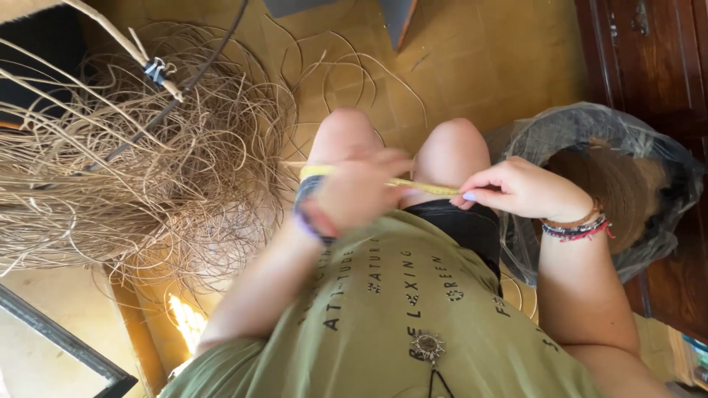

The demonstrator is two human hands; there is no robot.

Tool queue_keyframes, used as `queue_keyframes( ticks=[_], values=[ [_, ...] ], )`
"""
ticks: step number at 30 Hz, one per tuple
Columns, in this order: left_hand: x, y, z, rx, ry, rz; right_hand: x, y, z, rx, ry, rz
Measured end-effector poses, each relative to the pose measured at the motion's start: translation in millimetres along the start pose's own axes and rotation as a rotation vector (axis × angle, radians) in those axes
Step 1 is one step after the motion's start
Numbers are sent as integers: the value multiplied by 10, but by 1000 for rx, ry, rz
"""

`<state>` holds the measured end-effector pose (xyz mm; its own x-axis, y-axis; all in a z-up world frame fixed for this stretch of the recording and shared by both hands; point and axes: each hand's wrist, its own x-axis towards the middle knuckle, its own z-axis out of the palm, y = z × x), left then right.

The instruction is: Measuring lengths of natural fiber using a tape measure and cutting them with scissors to prepare for weaving.

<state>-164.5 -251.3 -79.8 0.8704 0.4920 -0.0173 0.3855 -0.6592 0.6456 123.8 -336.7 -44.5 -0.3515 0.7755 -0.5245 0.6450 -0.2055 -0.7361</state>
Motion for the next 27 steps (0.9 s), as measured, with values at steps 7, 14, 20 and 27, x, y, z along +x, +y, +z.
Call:
queue_keyframes(
  ticks=[7,14,20,27],
  values=[
    [421,524,-158,-102,315,143,-18,-347,-98,-61,179,-75],
    [529,407,-89,-1188,313,202,240,-7,284,620,433,-360],
    [631,514,-187,-1400,653,9,415,-452,297,815,596,-420],
    [543,-155,-490,-1347,1140,-144,-49,-640,-132,15,749,-130]
  ],
)
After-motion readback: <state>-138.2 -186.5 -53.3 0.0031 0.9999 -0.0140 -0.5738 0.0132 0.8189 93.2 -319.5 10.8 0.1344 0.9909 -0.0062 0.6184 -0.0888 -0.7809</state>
